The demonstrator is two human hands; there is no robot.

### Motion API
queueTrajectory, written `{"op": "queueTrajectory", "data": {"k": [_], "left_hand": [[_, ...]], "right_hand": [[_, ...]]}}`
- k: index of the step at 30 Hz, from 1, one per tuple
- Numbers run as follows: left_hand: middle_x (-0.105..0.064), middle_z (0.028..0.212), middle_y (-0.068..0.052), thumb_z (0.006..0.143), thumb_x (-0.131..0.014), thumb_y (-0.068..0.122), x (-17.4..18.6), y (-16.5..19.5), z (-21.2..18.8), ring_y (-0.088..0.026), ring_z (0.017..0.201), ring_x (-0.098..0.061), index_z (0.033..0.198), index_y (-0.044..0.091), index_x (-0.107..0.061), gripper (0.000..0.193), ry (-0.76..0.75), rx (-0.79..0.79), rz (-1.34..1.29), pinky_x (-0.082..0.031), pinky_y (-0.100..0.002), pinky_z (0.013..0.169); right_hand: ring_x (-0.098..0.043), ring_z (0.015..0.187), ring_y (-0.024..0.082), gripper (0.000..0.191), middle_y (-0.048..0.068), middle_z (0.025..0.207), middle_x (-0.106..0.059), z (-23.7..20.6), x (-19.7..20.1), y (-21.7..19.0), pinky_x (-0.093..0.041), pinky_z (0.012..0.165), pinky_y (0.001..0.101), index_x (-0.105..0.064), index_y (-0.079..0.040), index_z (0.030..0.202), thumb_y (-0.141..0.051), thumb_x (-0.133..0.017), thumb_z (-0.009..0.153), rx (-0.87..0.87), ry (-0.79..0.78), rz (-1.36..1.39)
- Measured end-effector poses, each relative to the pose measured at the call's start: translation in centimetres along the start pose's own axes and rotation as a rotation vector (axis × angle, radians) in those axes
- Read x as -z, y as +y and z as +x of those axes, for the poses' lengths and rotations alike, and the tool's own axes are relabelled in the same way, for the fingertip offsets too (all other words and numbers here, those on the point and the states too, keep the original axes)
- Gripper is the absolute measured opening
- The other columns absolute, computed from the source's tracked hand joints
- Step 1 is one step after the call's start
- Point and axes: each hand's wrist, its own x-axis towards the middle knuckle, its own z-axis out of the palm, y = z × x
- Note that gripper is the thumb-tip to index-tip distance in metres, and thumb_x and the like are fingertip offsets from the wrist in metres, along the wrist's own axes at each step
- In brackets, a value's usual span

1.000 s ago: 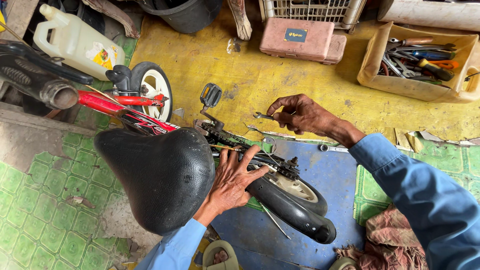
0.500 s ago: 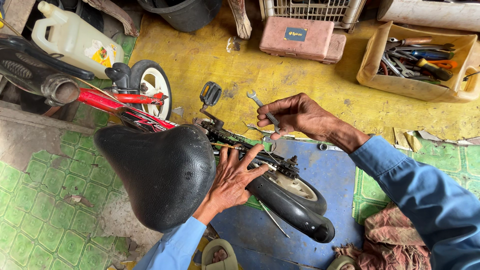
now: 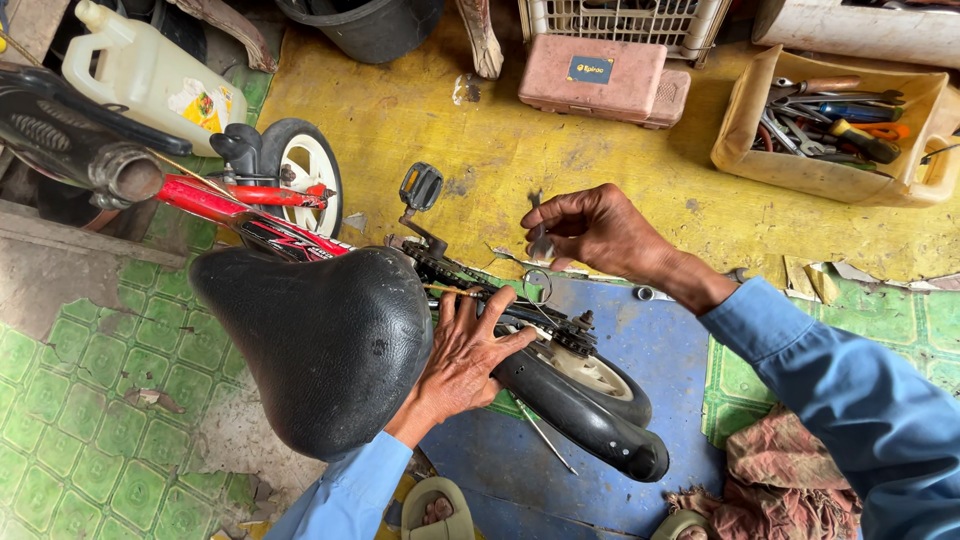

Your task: The person sits on the floor of a repair shop with a small children's bicycle and repairs it. They reposition the bike, use wrenches to loosen and tighten bolts at the seat post and rear wheel area, adjust the chain and rear wheel, and repeatedly turn the pedals and wheel to check the mechanism.

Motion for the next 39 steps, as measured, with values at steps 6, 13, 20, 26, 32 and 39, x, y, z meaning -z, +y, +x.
{"op": "queueTrajectory", "data": {"k": [6,13,20,26,32,39], "left_hand": [[-0.033,0.146,-0.013,0.047,-0.08,0.006,-0.1,0.1,-0.2,-0.04,0.11,-0.047,0.129,0.023,-0.07,0.084,0.003,0.005,0.006,-0.03,-0.061,0.105],[-0.026,0.156,-0.012,0.045,-0.083,0.009,0.5,0.1,0.3,-0.042,0.115,-0.047,0.123,0.021,-0.074,0.079,-0.002,-0.001,0.011,-0.031,-0.059,0.102],[-0.024,0.157,-0.013,0.044,-0.085,0.011,1.0,0.2,0.6,-0.043,0.12,-0.045,0.122,0.021,-0.074,0.079,-0.001,-0.003,-0.006,-0.03,-0.06,0.105],[-0.024,0.156,-0.013,0.042,-0.086,0.012,0.8,0.2,0.5,-0.043,0.121,-0.045,0.12,0.022,-0.075,0.079,0.019,0.0,0.002,-0.029,-0.061,0.106],[-0.024,0.158,-0.013,0.045,-0.086,0.012,0.7,0.1,0.6,-0.043,0.117,-0.046,0.122,0.022,-0.074,0.079,-0.034,0.017,-0.01,-0.029,-0.061,0.105],[-0.025,0.157,-0.011,0.044,-0.083,0.009,0.7,0.2,0.7,-0.041,0.114,-0.047,0.123,0.024,-0.074,0.081,-0.035,0.013,-0.006,-0.031,-0.06,0.104]], "right_hand": [[-0.052,0.064,0.006,0.028,0.001,0.072,-0.061,-0.2,-1.0,2.0,-0.044,0.053,0.0239,-0.075,-0.003,0.107,-0.03,-0.066,0.105,0.23,0.166,-0.124],[-0.041,0.052,0.007,0.028,-0.001,0.069,-0.058,0.1,-1.8,5.0,-0.029,0.044,0.0233,-0.069,0.0,0.099,-0.028,-0.064,0.099,-0.22,0.076,0.61],[-0.043,0.053,0.006,0.029,0.002,0.072,-0.06,-1.1,-3.3,6.1,-0.029,0.043,0.0221,-0.068,0.003,0.101,-0.026,-0.064,0.101,-0.324,0.152,0.783],[-0.045,0.054,0.007,0.03,0.003,0.074,-0.061,-1.4,-3.6,6.4,-0.031,0.043,0.0223,-0.067,0.004,0.103,-0.025,-0.064,0.101,-0.34,0.155,0.841],[-0.045,0.054,0.006,0.03,0.004,0.075,-0.061,-1.1,-3.6,6.9,-0.031,0.043,0.0217,-0.066,0.004,0.106,-0.025,-0.063,0.101,-0.383,0.109,0.865],[-0.047,0.051,0.008,0.028,0.006,0.072,-0.062,-0.3,-3.4,5.1,-0.032,0.042,0.0245,-0.067,0.006,0.101,-0.022,-0.064,0.101,-0.263,0.084,0.655]]}}
